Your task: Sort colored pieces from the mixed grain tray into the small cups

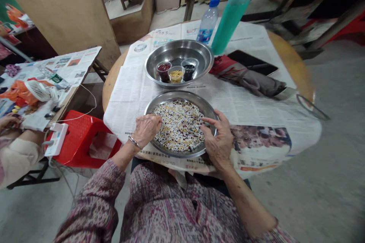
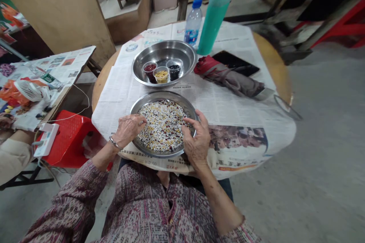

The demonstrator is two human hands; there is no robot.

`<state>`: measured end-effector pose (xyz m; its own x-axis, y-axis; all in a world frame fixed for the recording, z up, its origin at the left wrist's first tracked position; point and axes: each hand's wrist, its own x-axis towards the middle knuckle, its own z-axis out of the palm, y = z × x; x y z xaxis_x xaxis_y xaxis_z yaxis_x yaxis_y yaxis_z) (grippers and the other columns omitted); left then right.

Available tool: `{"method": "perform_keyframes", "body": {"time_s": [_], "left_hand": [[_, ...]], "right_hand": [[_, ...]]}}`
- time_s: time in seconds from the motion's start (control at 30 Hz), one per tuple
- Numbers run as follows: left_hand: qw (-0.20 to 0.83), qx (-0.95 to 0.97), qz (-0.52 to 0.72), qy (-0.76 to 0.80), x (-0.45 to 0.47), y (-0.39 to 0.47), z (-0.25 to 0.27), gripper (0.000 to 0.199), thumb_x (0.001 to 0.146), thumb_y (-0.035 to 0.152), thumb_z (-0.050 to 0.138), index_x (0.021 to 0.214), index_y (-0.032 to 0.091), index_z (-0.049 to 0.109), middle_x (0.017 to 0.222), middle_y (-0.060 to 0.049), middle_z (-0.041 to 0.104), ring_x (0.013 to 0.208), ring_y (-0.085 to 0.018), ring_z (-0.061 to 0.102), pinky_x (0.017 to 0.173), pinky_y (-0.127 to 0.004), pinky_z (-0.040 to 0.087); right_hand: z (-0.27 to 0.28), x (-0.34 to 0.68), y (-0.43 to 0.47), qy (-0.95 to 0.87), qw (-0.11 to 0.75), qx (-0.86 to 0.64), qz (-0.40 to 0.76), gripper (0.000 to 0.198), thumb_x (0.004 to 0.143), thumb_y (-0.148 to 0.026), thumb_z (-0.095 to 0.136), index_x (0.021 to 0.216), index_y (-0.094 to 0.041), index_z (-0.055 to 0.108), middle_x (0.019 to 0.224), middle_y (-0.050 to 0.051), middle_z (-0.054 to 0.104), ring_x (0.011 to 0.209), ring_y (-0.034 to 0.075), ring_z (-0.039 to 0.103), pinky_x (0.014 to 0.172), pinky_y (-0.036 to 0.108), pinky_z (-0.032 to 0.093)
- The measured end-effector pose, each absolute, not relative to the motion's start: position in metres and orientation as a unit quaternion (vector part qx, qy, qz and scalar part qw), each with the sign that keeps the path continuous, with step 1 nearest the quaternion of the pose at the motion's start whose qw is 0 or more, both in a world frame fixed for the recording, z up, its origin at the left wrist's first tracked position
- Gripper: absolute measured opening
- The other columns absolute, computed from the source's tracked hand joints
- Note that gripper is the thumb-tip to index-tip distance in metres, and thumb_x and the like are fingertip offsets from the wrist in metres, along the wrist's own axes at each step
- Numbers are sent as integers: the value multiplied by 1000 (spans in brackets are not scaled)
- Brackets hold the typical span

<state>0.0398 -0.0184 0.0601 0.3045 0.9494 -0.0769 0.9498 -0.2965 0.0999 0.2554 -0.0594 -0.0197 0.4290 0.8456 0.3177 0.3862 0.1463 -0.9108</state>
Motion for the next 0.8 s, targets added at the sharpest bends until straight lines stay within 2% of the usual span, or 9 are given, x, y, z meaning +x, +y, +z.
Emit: {"method": "perform_keyframes", "body": {"time_s": [0.17, 0.23, 0.3, 0.37, 0.43, 0.53, 0.6, 0.7, 0.8], "left_hand": [[114, 780, 126, 602, 38, -20, 57, 8, 85, 20, 58, 85, 20, 66, 73, 0, 65, 68, -13, 56, 63, -25, 35], [223, 725, 238, 606, 37, -18, 60, 5, 84, 21, 57, 81, 19, 61, 63, 3, 55, 60, -10, 48, 59, -22, 34], [391, 621, 340, 588, 36, -14, 67, 8, 84, 22, 52, 78, 18, 55, 60, 4, 48, 53, -8, 41, 52, -20, 31], [543, 499, 392, 551, 34, -9, 74, 7, 82, 22, 48, 78, 17, 52, 63, 3, 49, 51, -6, 39, 48, -18, 29], [610, 427, 405, 531, 32, -3, 80, 8, 79, 20, 48, 81, 15, 53, 67, 1, 53, 53, -6, 43, 48, -18, 31], [533, 504, 381, 562, 32, 1, 80, 15, 81, 22, 51, 85, 13, 62, 69, -1, 58, 58, -7, 48, 54, -20, 37], [382, 631, 313, 598, 34, 2, 75, 17, 85, 24, 55, 87, 14, 68, 71, -1, 61, 63, -10, 53, 60, -23, 41], [140, 759, 172, 612, 38, 2, 65, 18, 90, 21, 56, 94, 20, 73, 88, -3, 70, 82, -14, 62, 75, -26, 45], [46, 798, 62, 598, 40, 5, 58, 23, 94, 20, 51, 100, 24, 73, 98, -4, 73, 90, -16, 65, 76, -27, 44]], "right_hand": [[-19, 255, -59, -495, 579, -618, 194, 19, 79, -26, 61, 93, -20, 73, 139, 11, 57, 131, 27, 51, 115, 52, 32], [-20, 255, -59, -496, 581, -615, 195, 19, 79, -26, 61, 93, -20, 73, 139, 10, 57, 132, 27, 51, 116, 52, 32], [-20, 255, -59, -497, 580, -615, 196, 19, 79, -26, 61, 93, -20, 73, 139, 10, 57, 132, 27, 50, 116, 52, 32], [-20, 255, -59, -497, 579, -617, 194, 19, 79, -26, 62, 93, -20, 73, 139, 11, 57, 132, 27, 51, 116, 51, 32], [-20, 255, -59, -497, 578, -618, 192, 19, 79, -26, 61, 93, -19, 73, 139, 11, 57, 131, 27, 51, 115, 52, 32], [-19, 255, -59, -497, 578, -617, 195, 19, 79, -26, 61, 92, -20, 72, 139, 11, 57, 131, 27, 51, 115, 52, 32], [-19, 255, -59, -497, 579, -615, 197, 18, 79, -26, 61, 92, -20, 72, 139, 10, 56, 131, 27, 51, 115, 52, 32], [-18, 255, -59, -495, 581, -614, 200, 18, 79, -26, 61, 92, -21, 72, 139, 9, 56, 131, 26, 51, 116, 51, 32], [-18, 255, -59, -491, 581, -616, 203, 18, 78, -26, 61, 92, -21, 72, 140, 9, 57, 132, 26, 50, 116, 52, 31]]}}
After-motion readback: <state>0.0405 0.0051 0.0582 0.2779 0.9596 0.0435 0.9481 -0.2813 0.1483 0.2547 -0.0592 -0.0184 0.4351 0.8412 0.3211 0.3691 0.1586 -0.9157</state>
